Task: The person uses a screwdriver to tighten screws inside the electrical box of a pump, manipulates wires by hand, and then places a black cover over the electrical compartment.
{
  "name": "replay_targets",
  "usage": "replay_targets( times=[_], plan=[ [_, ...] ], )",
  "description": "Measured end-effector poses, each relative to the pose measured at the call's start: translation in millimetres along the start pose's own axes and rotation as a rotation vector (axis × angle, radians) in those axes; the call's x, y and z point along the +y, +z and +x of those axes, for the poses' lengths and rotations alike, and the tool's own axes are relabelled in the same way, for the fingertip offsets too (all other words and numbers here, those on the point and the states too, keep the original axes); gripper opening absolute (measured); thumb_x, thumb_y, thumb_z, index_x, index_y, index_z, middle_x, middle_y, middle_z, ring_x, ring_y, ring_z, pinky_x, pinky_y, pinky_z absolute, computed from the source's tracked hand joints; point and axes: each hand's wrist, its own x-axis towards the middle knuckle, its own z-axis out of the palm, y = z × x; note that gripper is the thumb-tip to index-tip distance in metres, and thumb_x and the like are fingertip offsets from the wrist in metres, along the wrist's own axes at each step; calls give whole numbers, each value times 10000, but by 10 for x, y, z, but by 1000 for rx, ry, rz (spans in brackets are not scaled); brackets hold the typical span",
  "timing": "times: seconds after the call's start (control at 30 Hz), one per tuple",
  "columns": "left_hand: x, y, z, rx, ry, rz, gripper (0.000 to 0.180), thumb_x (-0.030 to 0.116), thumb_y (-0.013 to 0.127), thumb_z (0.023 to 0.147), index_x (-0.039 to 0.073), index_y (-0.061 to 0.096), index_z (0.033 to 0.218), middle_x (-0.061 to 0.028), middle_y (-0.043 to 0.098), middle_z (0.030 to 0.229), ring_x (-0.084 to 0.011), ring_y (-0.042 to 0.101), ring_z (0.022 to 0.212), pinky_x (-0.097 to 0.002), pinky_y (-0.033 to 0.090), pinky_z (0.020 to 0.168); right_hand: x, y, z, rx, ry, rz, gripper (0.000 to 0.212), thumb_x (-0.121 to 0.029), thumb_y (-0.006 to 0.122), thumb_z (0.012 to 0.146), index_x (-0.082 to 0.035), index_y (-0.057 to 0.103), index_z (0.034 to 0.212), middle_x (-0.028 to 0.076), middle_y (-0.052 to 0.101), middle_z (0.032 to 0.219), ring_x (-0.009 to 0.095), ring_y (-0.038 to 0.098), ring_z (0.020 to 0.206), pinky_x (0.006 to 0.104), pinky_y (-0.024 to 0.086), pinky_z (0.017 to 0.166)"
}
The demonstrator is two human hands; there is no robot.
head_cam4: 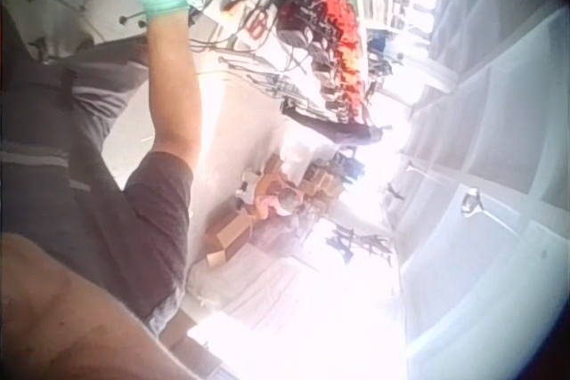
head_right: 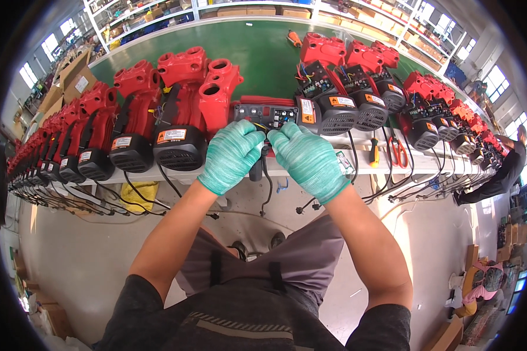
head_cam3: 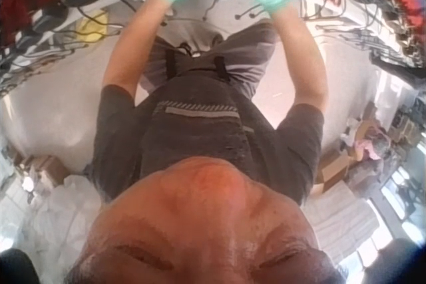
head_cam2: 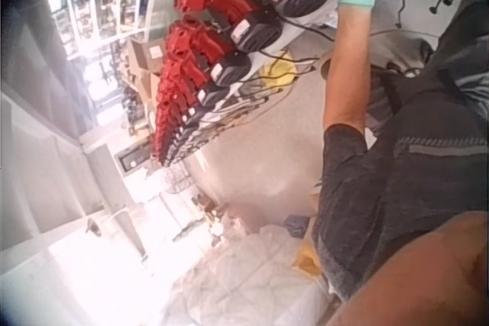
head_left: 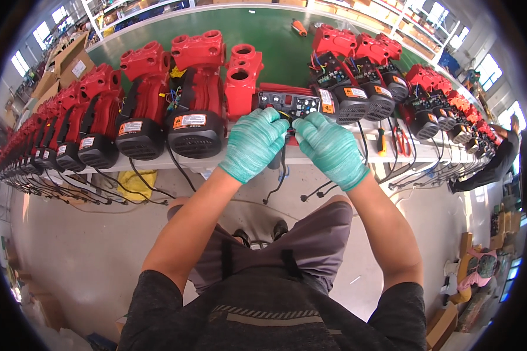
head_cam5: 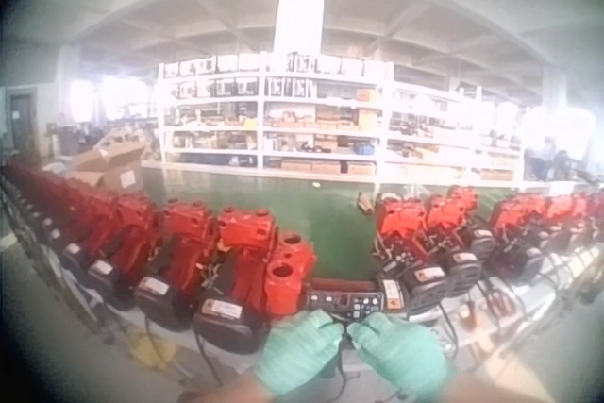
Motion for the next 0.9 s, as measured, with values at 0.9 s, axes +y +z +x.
replay_targets(
  times=[0.9],
  plan=[
    [80, -19, 32, 39, -101, -94, 151, 58, 748, 821, 59, 746, 972, -88, 659, 918, -301, 656, 826, -419, 546, 759, -89, 139, -206, 132, 666, 830, 168, -106, 704, 970, -26, 707, 1118, 88, 693, 744, 137, 605, 628, 321, 517, 621]
  ],
)
